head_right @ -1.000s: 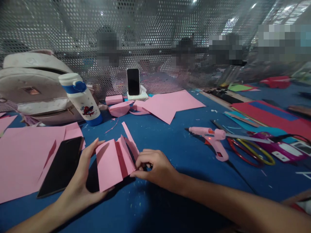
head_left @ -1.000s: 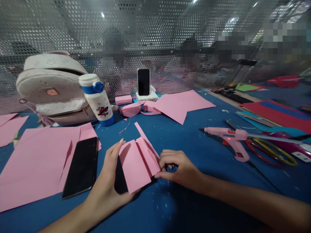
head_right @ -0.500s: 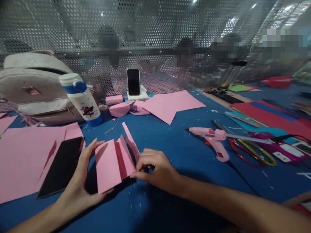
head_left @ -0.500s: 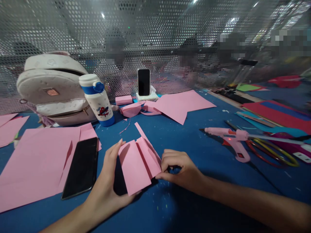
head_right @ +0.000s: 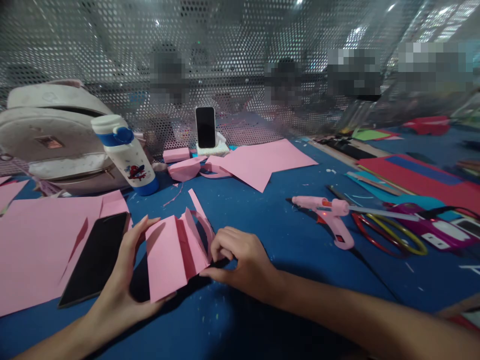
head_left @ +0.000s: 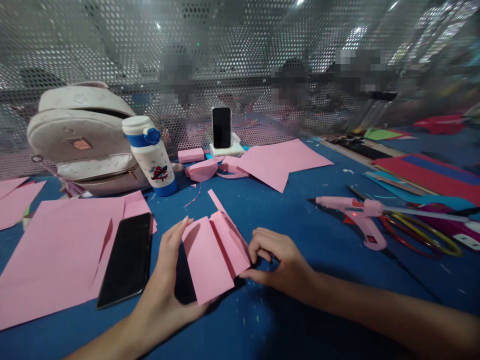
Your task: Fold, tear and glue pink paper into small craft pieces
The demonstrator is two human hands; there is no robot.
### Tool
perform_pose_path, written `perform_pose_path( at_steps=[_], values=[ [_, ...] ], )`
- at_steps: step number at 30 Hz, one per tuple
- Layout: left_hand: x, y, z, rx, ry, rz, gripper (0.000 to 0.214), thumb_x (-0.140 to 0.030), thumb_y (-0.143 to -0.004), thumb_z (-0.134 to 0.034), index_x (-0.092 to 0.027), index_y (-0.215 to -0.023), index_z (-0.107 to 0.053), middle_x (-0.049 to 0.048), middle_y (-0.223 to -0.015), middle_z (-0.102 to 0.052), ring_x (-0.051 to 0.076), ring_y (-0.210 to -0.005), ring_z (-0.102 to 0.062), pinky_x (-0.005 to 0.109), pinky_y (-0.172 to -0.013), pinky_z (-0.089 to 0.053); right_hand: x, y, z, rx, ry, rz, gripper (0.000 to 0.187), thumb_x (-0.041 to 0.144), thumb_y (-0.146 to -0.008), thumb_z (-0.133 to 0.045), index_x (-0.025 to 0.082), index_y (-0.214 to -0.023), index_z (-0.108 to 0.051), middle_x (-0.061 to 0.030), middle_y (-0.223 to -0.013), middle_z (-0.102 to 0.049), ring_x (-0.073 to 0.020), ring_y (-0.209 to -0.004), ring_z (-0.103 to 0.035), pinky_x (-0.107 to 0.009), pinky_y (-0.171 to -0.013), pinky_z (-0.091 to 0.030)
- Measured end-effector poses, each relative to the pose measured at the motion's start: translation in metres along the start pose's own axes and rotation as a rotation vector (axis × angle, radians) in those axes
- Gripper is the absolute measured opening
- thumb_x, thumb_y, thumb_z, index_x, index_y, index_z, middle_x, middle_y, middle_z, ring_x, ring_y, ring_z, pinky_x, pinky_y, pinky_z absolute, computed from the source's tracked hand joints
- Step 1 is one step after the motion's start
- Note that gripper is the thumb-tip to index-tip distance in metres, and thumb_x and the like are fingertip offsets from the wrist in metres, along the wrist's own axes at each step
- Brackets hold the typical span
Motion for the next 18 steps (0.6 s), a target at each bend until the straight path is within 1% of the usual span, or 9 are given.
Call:
perform_pose_path(
  at_steps=[3, 5, 8, 9, 11, 14, 16, 18],
  values=[
    [0.0, -0.001, -0.001, 0.007, -0.001, -0.009, 0.102, -0.03, -0.079, -0.074, -0.029, -0.156, -0.008, 0.0146, -0.154, -0.028, 0.038, -0.143, -0.028, 0.06, -0.113, -0.034, 0.005, 0.0, 0.006, -0.054, 0.083, 0.039, 0.041, 0.049, -0.082, -0.075, 0.02, -0.072, -0.047, 0.0046, -0.066, -0.048, -0.0096, -0.057, -0.041, -0.023, -0.053, -0.03],
    [0.001, -0.001, -0.002, 0.019, 0.003, -0.007, 0.103, -0.029, -0.078, -0.075, -0.03, -0.156, -0.008, 0.0144, -0.154, -0.028, 0.038, -0.144, -0.028, 0.062, -0.114, -0.032, 0.015, 0.001, 0.009, -0.081, 0.131, 0.138, 0.04, 0.049, -0.084, -0.073, 0.02, -0.073, -0.047, 0.0043, -0.067, -0.051, -0.0098, -0.059, -0.044, -0.024, -0.056, -0.031],
    [0.004, 0.0, -0.002, 0.028, 0.022, 0.014, 0.105, -0.029, -0.077, -0.076, -0.031, -0.156, -0.007, 0.0143, -0.155, -0.026, 0.038, -0.144, -0.026, 0.064, -0.114, -0.03, 0.031, 0.004, 0.011, -0.077, 0.219, 0.33, 0.026, 0.041, -0.095, -0.063, 0.02, -0.08, -0.058, 0.0035, -0.067, -0.055, -0.0105, -0.061, -0.048, -0.025, -0.061, -0.034],
    [0.005, 0.001, -0.002, 0.029, 0.029, 0.022, 0.105, -0.029, -0.077, -0.076, -0.031, -0.156, -0.007, 0.0143, -0.155, -0.026, 0.038, -0.144, -0.026, 0.064, -0.115, -0.029, 0.034, 0.005, 0.011, -0.081, 0.251, 0.367, 0.023, 0.037, -0.097, -0.06, 0.02, -0.081, -0.061, 0.0038, -0.066, -0.055, -0.0104, -0.061, -0.048, -0.026, -0.063, -0.034],
    [0.005, 0.001, -0.002, 0.032, 0.04, 0.033, 0.105, -0.028, -0.077, -0.076, -0.031, -0.156, -0.007, 0.0143, -0.155, -0.026, 0.038, -0.144, -0.026, 0.064, -0.115, -0.028, 0.036, 0.006, 0.013, -0.096, 0.302, 0.387, 0.02, 0.029, -0.097, -0.06, 0.022, -0.079, -0.065, 0.0046, -0.064, -0.054, -0.01, -0.06, -0.047, -0.027, -0.063, -0.033],
    [0.005, 0.0, -0.003, 0.035, 0.046, 0.041, 0.105, -0.026, -0.076, -0.076, -0.031, -0.156, -0.008, 0.0143, -0.154, -0.027, 0.037, -0.143, -0.028, 0.064, -0.115, -0.027, 0.036, 0.008, 0.015, -0.127, 0.334, 0.416, 0.016, 0.021, -0.093, -0.065, 0.021, -0.077, -0.063, 0.0054, -0.062, -0.054, -0.0101, -0.059, -0.045, -0.028, -0.063, -0.033],
    [0.004, -0.001, -0.003, 0.038, 0.048, 0.041, 0.106, -0.024, -0.075, -0.076, -0.031, -0.156, -0.008, 0.0141, -0.154, -0.028, 0.037, -0.143, -0.028, 0.064, -0.115, -0.027, 0.04, 0.009, 0.014, -0.12, 0.375, 0.473, 0.013, 0.015, -0.091, -0.065, 0.021, -0.08, -0.064, 0.0051, -0.062, -0.056, -0.011, -0.059, -0.046, -0.029, -0.062, -0.033],
    [0.004, -0.001, -0.003, 0.04, 0.049, 0.042, 0.107, -0.023, -0.074, -0.076, -0.032, -0.156, -0.008, 0.0138, -0.154, -0.028, 0.037, -0.143, -0.028, 0.063, -0.115, -0.029, 0.044, 0.009, 0.013, -0.113, 0.423, 0.523, 0.014, 0.012, -0.092, -0.062, 0.02, -0.081, -0.065, 0.0045, -0.061, -0.057, -0.0121, -0.06, -0.046, -0.03, -0.062, -0.034]
  ],
)
Point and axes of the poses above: each hand's wrist, its own y-axis away from the middle knuckle, its own z-axis out of the back of the hand, x = y × z, the point moved 7 cm from there along -y, towards the middle knuckle
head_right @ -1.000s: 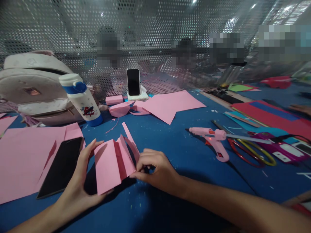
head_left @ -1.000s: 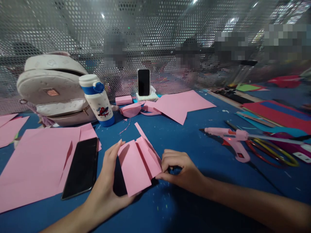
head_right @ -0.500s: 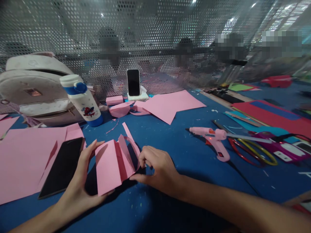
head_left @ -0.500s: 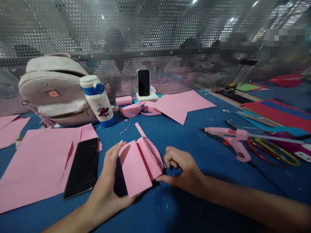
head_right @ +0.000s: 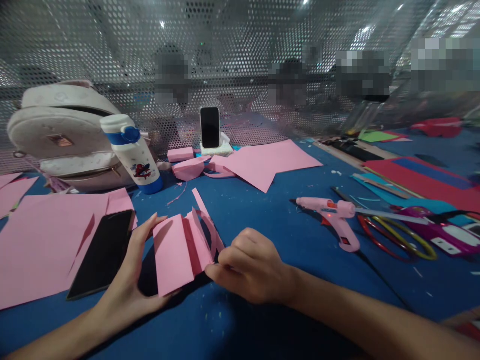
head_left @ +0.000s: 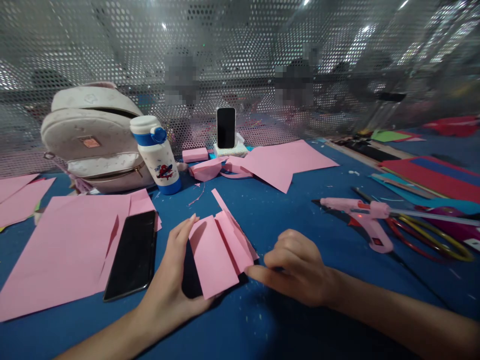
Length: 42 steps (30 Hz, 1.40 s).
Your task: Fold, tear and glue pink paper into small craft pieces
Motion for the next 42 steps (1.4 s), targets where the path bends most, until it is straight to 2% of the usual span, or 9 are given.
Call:
perform_pose_path(
  at_steps=[4, 12, 17, 24, 29, 37, 42],
  values=[
    [0.0, 0.001, 0.0, 0.014, -0.003, 0.001, 0.109, -0.02, -0.072, -0.076, -0.033, -0.156, -0.007, 0.0132, -0.155, -0.026, 0.038, -0.144, -0.027, 0.063, -0.115, -0.03, 0.007, -0.004, 0.001, 0.035, 0.06, 0.085, 0.017, 0.011, -0.094, -0.057, 0.019, -0.084, -0.068, 0.0038, -0.062, -0.059, -0.0131, -0.063, -0.045, -0.031, -0.062, -0.035],
    [-0.001, 0.0, -0.001, 0.027, 0.022, -0.009, 0.11, -0.021, -0.07, -0.077, -0.033, -0.156, -0.009, 0.0132, -0.153, -0.028, 0.039, -0.143, -0.028, 0.064, -0.114, -0.03, 0.011, -0.004, 0.001, 0.043, 0.111, 0.136, 0.023, 0.01, -0.096, -0.051, 0.018, -0.086, -0.07, 0.0037, -0.062, -0.058, -0.0127, -0.065, -0.044, -0.031, -0.063, -0.035],
    [0.0, 0.001, -0.001, 0.046, 0.034, -0.006, 0.112, -0.018, -0.069, -0.079, -0.033, -0.155, -0.009, 0.0144, -0.154, -0.027, 0.039, -0.143, -0.028, 0.066, -0.115, -0.028, 0.013, -0.006, 0.002, 0.015, 0.084, 0.126, 0.022, 0.007, -0.095, -0.054, 0.017, -0.084, -0.07, 0.0043, -0.057, -0.055, -0.0123, -0.062, -0.042, -0.031, -0.058, -0.033],
    [-0.002, 0.001, -0.001, 0.034, 0.029, -0.008, 0.11, -0.019, -0.071, -0.078, -0.034, -0.155, -0.009, 0.0139, -0.154, -0.026, 0.039, -0.144, -0.028, 0.066, -0.115, -0.03, 0.01, -0.004, 0.0, 0.053, 0.087, 0.094, 0.017, 0.01, -0.091, -0.058, 0.018, -0.082, -0.069, 0.0027, -0.061, -0.057, -0.0132, -0.066, -0.045, -0.033, -0.058, -0.034],
    [-0.002, 0.001, -0.001, 0.035, 0.022, -0.004, 0.111, -0.02, -0.07, -0.079, -0.034, -0.156, -0.009, 0.0131, -0.154, -0.028, 0.039, -0.143, -0.03, 0.064, -0.115, -0.031, 0.009, -0.003, 0.0, 0.048, 0.097, 0.07, 0.02, 0.011, -0.094, -0.055, 0.02, -0.081, -0.068, 0.0034, -0.061, -0.058, -0.0126, -0.064, -0.045, -0.032, -0.058, -0.035],
    [-0.003, 0.002, -0.002, 0.043, 0.008, -0.023, 0.109, -0.022, -0.072, -0.076, -0.033, -0.156, -0.009, 0.0129, -0.154, -0.027, 0.039, -0.144, -0.026, 0.061, -0.113, -0.035, 0.011, -0.005, 0.001, 0.029, 0.07, 0.104, 0.02, 0.006, -0.092, -0.054, 0.016, -0.084, -0.068, 0.0026, -0.062, -0.06, -0.013, -0.063, -0.045, -0.033, -0.056, -0.033],
    [-0.004, 0.003, -0.002, 0.052, -0.002, -0.039, 0.109, -0.021, -0.072, -0.076, -0.032, -0.156, -0.007, 0.0138, -0.153, -0.027, 0.039, -0.145, -0.025, 0.061, -0.113, -0.035, 0.011, -0.005, 0.001, 0.019, 0.079, 0.109, 0.019, 0.007, -0.091, -0.056, 0.018, -0.08, -0.067, 0.0033, -0.061, -0.058, -0.0126, -0.062, -0.045, -0.032, -0.055, -0.033]
  ],
)
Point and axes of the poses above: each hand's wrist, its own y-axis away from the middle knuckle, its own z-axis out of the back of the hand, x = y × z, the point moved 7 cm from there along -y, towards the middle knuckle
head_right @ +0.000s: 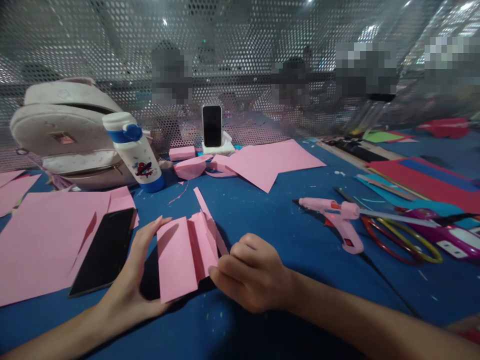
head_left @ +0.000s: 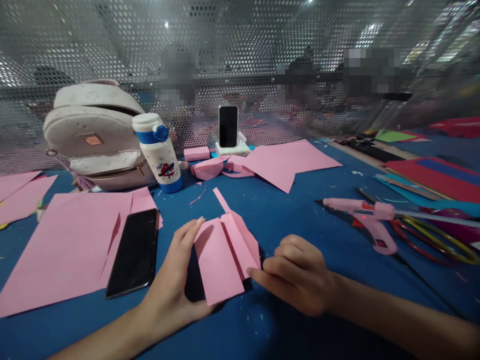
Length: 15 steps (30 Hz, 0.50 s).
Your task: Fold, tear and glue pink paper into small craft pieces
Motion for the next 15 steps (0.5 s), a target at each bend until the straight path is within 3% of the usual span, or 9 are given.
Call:
perform_pose_path(
  at_steps=[15],
  values=[
    [0.0008, -0.0009, -0.0017, 0.022, 0.001, 0.001, 0.11, -0.02, -0.071, -0.077, -0.032, -0.156, -0.007, 0.0136, -0.154, -0.027, 0.039, -0.144, -0.026, 0.062, -0.114, -0.033, -0.0007, 0.0024, -0.0022, 0.024, 0.011, -0.007, 0.014, 0.008, -0.087, -0.063, 0.019, -0.079, -0.067, 0.0037, -0.063, -0.056, -0.0126, -0.064, -0.047, -0.032, -0.056, -0.034]
  ],
)
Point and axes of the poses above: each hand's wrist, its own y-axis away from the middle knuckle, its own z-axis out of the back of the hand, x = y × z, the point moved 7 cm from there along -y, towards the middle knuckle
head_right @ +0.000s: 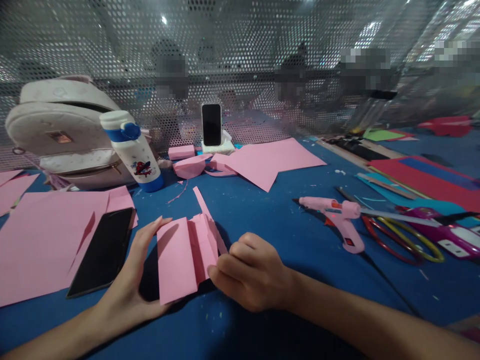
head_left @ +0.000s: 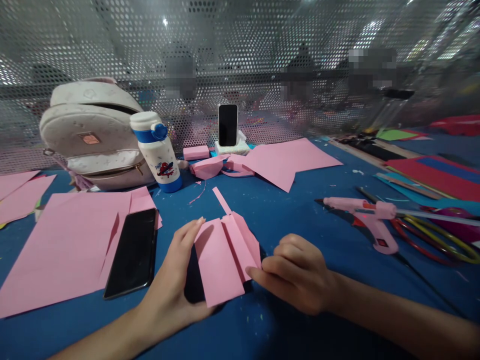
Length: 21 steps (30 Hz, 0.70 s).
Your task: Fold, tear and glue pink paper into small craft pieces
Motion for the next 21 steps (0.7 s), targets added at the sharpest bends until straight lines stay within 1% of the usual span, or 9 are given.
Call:
perform_pose_path(
  at_steps=[2, 5, 7, 9, 11, 13, 15, 18, 21],
  values=[
    [0.002, -0.001, 0.001, -0.012, 0.007, 0.021, 0.109, -0.021, -0.072, -0.077, -0.032, -0.156, -0.008, 0.0133, -0.154, -0.026, 0.039, -0.144, -0.027, 0.061, -0.115, -0.032, 0.0, -0.001, 0.001, 0.01, -0.008, 0.007, 0.014, 0.01, -0.089, -0.062, 0.019, -0.081, -0.068, 0.0035, -0.063, -0.057, -0.0126, -0.064, -0.046, -0.032, -0.057, -0.033],
    [0.004, -0.002, 0.003, -0.036, 0.02, 0.055, 0.107, -0.021, -0.073, -0.076, -0.032, -0.155, -0.009, 0.0131, -0.154, -0.026, 0.038, -0.145, -0.027, 0.062, -0.116, -0.03, 0.002, -0.001, 0.002, 0.034, -0.031, 0.048, 0.016, 0.011, -0.092, -0.057, 0.019, -0.088, -0.069, 0.0031, -0.066, -0.06, -0.013, -0.065, -0.047, -0.032, -0.057, -0.034],
    [0.004, -0.002, 0.004, -0.053, 0.022, 0.064, 0.106, -0.022, -0.075, -0.077, -0.032, -0.155, -0.009, 0.0134, -0.154, -0.027, 0.038, -0.145, -0.027, 0.063, -0.116, -0.028, 0.0, 0.0, 0.004, 0.02, -0.065, 0.044, 0.013, 0.011, -0.091, -0.059, 0.02, -0.09, -0.069, 0.0031, -0.068, -0.061, -0.013, -0.066, -0.049, -0.031, -0.058, -0.035],
    [0.005, -0.003, 0.004, -0.065, 0.017, 0.065, 0.106, -0.023, -0.075, -0.077, -0.033, -0.155, -0.009, 0.0138, -0.154, -0.027, 0.038, -0.145, -0.026, 0.064, -0.116, -0.027, -0.009, 0.002, 0.004, -0.005, -0.121, -0.023, 0.007, 0.015, -0.091, -0.063, 0.02, -0.088, -0.068, 0.0026, -0.069, -0.06, -0.0131, -0.067, -0.052, -0.03, -0.06, -0.037],
    [0.006, -0.002, 0.004, -0.07, 0.011, 0.064, 0.105, -0.025, -0.075, -0.077, -0.033, -0.156, -0.009, 0.0139, -0.154, -0.027, 0.038, -0.145, -0.026, 0.064, -0.116, -0.028, -0.021, 0.007, 0.002, -0.033, -0.204, -0.143, 0.009, 0.022, -0.094, -0.061, 0.02, -0.087, -0.066, 0.0013, -0.071, -0.061, -0.0132, -0.068, -0.054, -0.03, -0.064, -0.04],
    [0.007, -0.002, 0.003, -0.07, 0.017, 0.059, 0.105, -0.026, -0.075, -0.077, -0.033, -0.156, -0.009, 0.014, -0.155, -0.026, 0.039, -0.145, -0.025, 0.064, -0.115, -0.029, -0.034, 0.011, -0.002, -0.032, -0.289, -0.272, 0.014, 0.028, -0.097, -0.056, 0.02, -0.091, -0.066, -0.0009, -0.076, -0.064, -0.0142, -0.072, -0.057, -0.03, -0.069, -0.043],
    [0.007, -0.001, 0.001, -0.056, 0.035, 0.051, 0.107, -0.027, -0.074, -0.077, -0.032, -0.156, -0.008, 0.0145, -0.154, -0.027, 0.04, -0.144, -0.027, 0.065, -0.114, -0.031, -0.041, 0.014, -0.007, -0.011, -0.339, -0.34, 0.017, 0.032, -0.099, -0.055, 0.019, -0.1, -0.066, -0.004, -0.086, -0.068, -0.0164, -0.082, -0.061, -0.031, -0.075, -0.046],
    [0.006, 0.0, -0.002, -0.012, 0.064, 0.029, 0.112, -0.024, -0.071, -0.078, -0.032, -0.156, -0.007, 0.0151, -0.153, -0.027, 0.041, -0.143, -0.028, 0.065, -0.113, -0.032, -0.041, 0.013, -0.015, 0.066, -0.394, -0.335, 0.024, 0.036, -0.099, -0.054, 0.019, -0.111, -0.065, -0.0076, -0.1, -0.071, -0.0187, -0.097, -0.062, -0.033, -0.085, -0.048],
    [0.003, 0.002, -0.004, 0.016, 0.069, -0.004, 0.112, -0.022, -0.07, -0.078, -0.033, -0.156, -0.007, 0.015, -0.153, -0.027, 0.041, -0.144, -0.028, 0.063, -0.113, -0.034, -0.034, 0.011, -0.018, 0.095, -0.471, -0.278, 0.025, 0.034, -0.101, -0.051, 0.018, -0.115, -0.063, -0.008, -0.106, -0.071, -0.0167, -0.103, -0.063, -0.034, -0.092, -0.048]
  ],
)
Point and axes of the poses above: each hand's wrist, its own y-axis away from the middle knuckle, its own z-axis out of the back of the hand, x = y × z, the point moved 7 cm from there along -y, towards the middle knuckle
